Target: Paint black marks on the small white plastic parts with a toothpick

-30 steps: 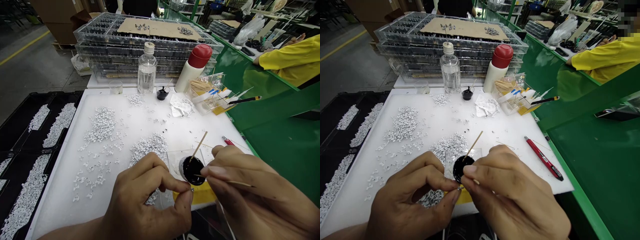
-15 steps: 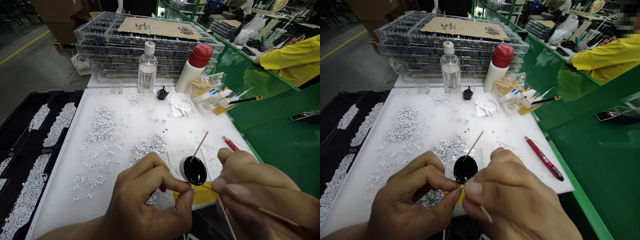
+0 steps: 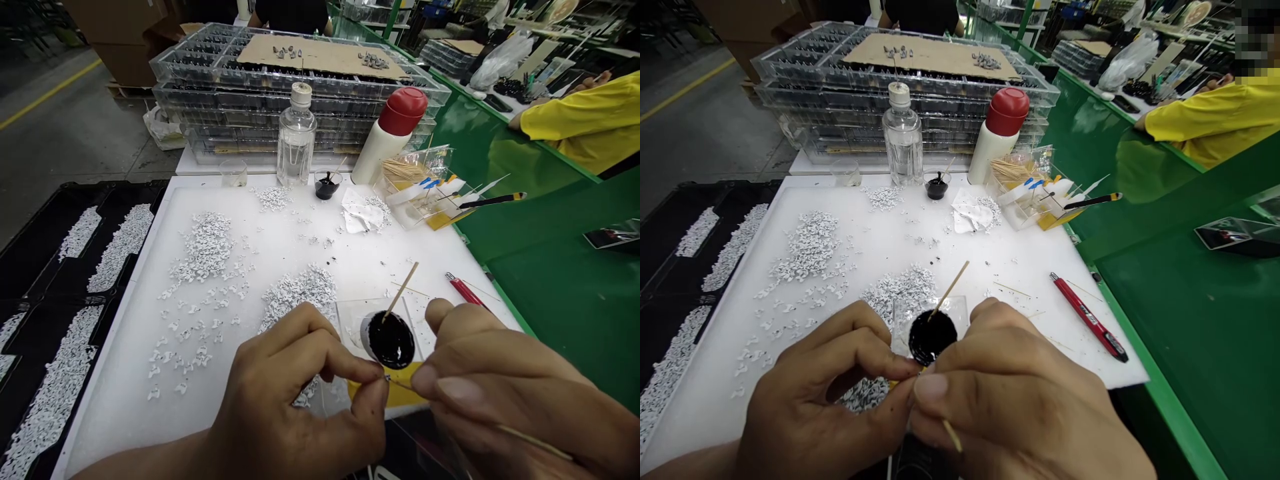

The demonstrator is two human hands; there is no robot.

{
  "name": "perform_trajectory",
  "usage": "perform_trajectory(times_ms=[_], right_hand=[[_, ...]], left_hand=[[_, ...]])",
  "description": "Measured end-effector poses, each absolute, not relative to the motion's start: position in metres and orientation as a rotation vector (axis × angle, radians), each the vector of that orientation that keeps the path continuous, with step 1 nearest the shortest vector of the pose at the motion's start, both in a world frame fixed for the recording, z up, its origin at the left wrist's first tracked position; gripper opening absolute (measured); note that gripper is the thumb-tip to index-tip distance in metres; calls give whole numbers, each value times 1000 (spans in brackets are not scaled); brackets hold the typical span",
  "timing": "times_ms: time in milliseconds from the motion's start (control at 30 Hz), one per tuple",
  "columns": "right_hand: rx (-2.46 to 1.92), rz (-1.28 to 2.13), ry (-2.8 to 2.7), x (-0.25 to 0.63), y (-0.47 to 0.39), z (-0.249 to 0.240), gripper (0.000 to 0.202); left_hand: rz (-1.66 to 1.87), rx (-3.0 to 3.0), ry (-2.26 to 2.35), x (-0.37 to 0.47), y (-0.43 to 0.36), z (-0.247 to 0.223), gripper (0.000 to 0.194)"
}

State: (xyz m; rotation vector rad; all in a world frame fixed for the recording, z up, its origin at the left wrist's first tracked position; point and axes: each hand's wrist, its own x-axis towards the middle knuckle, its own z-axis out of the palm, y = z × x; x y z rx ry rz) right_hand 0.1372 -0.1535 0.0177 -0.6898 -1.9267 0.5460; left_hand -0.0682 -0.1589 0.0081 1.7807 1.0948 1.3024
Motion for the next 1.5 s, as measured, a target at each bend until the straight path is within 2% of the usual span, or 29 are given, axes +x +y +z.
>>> perform_trajectory(times_ms=[700, 900, 1300, 1500], right_hand=[[-779, 539, -1831, 127, -161, 17, 29], [-816, 479, -1639, 117, -164, 13, 15], [-830, 468, -1662, 115, -159, 15, 18], [-873, 490, -1678, 122, -168, 5, 27]], left_hand=[[1312, 1774, 1098, -67, -158, 10, 13], [1325, 1790, 1102, -67, -156, 8, 15], [1327, 1794, 1100, -69, -156, 12, 16], [1333, 1815, 1136, -66, -155, 13, 14]])
